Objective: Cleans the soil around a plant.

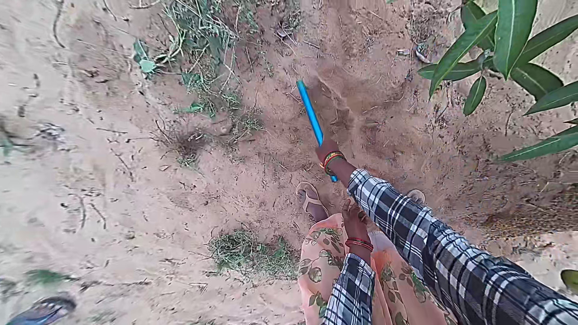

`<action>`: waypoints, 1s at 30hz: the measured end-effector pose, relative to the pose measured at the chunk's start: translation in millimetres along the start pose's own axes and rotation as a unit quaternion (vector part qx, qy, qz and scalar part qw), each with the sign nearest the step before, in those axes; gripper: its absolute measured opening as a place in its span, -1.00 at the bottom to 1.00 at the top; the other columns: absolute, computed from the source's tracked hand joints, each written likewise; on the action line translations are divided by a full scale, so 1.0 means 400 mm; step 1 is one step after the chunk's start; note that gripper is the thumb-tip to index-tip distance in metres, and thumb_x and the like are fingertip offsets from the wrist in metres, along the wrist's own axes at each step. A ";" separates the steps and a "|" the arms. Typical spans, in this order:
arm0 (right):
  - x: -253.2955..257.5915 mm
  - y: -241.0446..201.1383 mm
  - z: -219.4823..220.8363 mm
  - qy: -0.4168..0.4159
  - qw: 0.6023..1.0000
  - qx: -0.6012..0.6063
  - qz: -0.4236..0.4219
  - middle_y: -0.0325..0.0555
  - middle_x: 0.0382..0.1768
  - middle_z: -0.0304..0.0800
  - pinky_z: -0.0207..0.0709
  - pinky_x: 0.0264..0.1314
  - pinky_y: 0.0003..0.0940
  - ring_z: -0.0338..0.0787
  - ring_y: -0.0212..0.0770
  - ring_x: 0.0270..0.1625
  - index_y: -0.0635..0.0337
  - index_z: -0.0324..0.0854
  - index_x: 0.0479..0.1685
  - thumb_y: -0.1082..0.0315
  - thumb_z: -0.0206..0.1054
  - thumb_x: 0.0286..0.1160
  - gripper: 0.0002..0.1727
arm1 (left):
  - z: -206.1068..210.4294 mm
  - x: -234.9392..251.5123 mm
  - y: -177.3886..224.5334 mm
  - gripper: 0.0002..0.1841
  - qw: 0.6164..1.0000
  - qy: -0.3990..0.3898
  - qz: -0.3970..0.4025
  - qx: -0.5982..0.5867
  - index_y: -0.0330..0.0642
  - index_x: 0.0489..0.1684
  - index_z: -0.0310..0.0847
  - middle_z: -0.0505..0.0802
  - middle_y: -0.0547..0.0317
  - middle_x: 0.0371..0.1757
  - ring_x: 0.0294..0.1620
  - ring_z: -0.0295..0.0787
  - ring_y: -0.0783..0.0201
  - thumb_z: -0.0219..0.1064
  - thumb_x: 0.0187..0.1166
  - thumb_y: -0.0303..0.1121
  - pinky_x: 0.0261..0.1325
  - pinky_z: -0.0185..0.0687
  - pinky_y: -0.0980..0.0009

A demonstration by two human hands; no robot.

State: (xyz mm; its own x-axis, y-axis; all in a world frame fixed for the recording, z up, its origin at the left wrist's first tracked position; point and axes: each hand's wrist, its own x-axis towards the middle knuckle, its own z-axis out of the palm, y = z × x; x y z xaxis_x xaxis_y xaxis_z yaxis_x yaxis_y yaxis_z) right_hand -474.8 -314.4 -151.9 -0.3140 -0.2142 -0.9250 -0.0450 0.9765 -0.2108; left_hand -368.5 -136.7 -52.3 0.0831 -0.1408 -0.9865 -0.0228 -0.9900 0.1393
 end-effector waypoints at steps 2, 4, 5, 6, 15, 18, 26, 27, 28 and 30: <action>-0.056 -0.038 0.058 -0.081 0.993 -0.032 -0.078 0.40 0.27 0.71 0.55 0.38 0.29 0.74 0.31 0.35 0.36 0.41 0.55 0.36 0.33 0.63 -0.47 | -0.006 0.014 0.000 -0.55 1.000 0.008 0.025 -0.004 -0.21 0.72 0.16 0.63 -0.22 0.42 0.28 0.65 0.06 -0.16 0.92 -0.33 0.32 0.59 0.07; -0.098 -0.033 0.077 -0.123 0.984 -0.054 -0.121 0.38 0.25 0.74 0.57 0.37 0.30 0.76 0.31 0.32 0.31 0.42 0.58 0.32 0.36 0.64 -0.44 | -0.014 0.018 -0.006 -0.56 1.000 0.010 0.026 -0.013 -0.19 0.70 0.19 0.65 -0.19 0.44 0.36 0.64 0.04 -0.17 0.93 -0.29 0.39 0.56 0.02; -0.110 -0.026 0.072 -0.124 0.982 -0.059 -0.128 0.36 0.22 0.76 0.58 0.34 0.29 0.78 0.29 0.29 0.29 0.44 0.56 0.32 0.34 0.64 -0.47 | -0.011 0.019 0.002 -0.58 1.000 0.011 0.021 -0.019 -0.18 0.69 0.16 0.66 -0.16 0.40 0.29 0.66 0.07 -0.15 0.93 -0.33 0.32 0.58 0.07; -0.118 -0.020 0.060 -0.114 0.984 -0.057 -0.128 0.36 0.20 0.76 0.58 0.32 0.29 0.78 0.29 0.26 0.30 0.44 0.57 0.33 0.33 0.65 -0.47 | -0.007 0.018 0.018 -0.57 0.999 0.014 0.015 -0.027 -0.18 0.72 0.13 0.67 -0.17 0.39 0.21 0.68 0.09 -0.13 0.91 -0.38 0.24 0.60 0.11; 0.010 0.180 -0.093 0.147 0.980 0.121 0.057 0.19 -0.22 0.67 0.61 -0.29 0.02 0.67 0.02 -0.43 0.31 0.33 0.53 0.31 0.29 0.68 -0.49 | -0.003 -0.006 0.065 -0.56 0.995 0.003 -0.059 -0.075 -0.16 0.72 0.13 0.69 0.00 0.20 -0.31 0.62 0.33 -0.11 0.89 -0.40 -0.28 0.53 0.44; -0.011 0.170 -0.015 0.028 0.984 0.145 0.105 -0.08 -0.44 0.45 0.46 -0.55 -0.23 0.45 -0.22 -0.63 0.21 0.33 0.41 0.29 0.26 0.66 -0.58 | -0.002 -0.002 0.081 -0.55 0.995 0.015 -0.072 -0.065 -0.16 0.74 0.14 0.70 -0.05 0.18 -0.19 0.65 0.27 -0.12 0.89 -0.40 -0.14 0.56 0.36; -0.208 0.008 -0.011 -0.170 0.982 0.004 -0.079 0.02 -0.36 0.55 0.42 -0.54 -0.25 0.44 -0.21 -0.61 0.30 0.46 0.39 0.38 0.34 0.66 -0.60 | -0.012 0.001 0.106 -0.55 0.996 0.023 -0.067 -0.055 -0.20 0.69 0.23 0.66 -0.17 0.37 0.18 0.64 0.08 0.01 0.85 -0.43 0.17 0.54 0.14; -0.188 -0.011 -0.031 -0.123 0.988 0.007 -0.093 0.03 -0.38 0.56 0.44 -0.54 -0.21 0.46 -0.19 -0.62 0.31 0.47 0.35 0.38 0.33 0.65 -0.63 | -0.017 -0.001 0.102 -0.48 0.997 0.005 -0.054 -0.047 -0.18 0.74 0.19 0.63 -0.16 0.49 0.30 0.63 0.07 0.11 0.78 -0.51 0.23 0.54 0.11; -0.153 -0.034 -0.051 -0.068 0.993 0.003 -0.099 0.08 -0.34 0.59 0.49 -0.49 -0.14 0.51 -0.13 -0.58 0.32 0.45 0.35 0.37 0.32 0.65 -0.62 | -0.023 0.003 0.097 -0.37 0.998 -0.007 -0.039 -0.039 -0.17 0.77 0.16 0.55 -0.14 0.61 0.37 0.60 0.05 0.20 0.67 -0.62 0.25 0.55 0.09; -0.057 -0.080 -0.079 0.034 0.996 -0.003 -0.088 0.20 -0.21 0.65 0.58 -0.31 0.04 0.63 0.02 -0.45 0.35 0.39 0.44 0.35 0.31 0.65 -0.54 | -0.027 0.006 0.091 -0.25 0.999 -0.008 -0.032 -0.040 -0.16 0.79 0.15 0.44 -0.13 0.70 0.37 0.57 0.03 0.29 0.53 -0.71 0.24 0.56 0.08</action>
State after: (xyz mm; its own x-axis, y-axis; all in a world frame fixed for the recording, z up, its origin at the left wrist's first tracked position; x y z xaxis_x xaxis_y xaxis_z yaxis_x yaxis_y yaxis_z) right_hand -496.2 -339.8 -114.2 -0.3645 -0.3799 -0.8502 -0.1108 0.9242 -0.3655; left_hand -358.3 -173.0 -48.6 0.0650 -0.0775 -0.9949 0.0613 -0.9948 0.0815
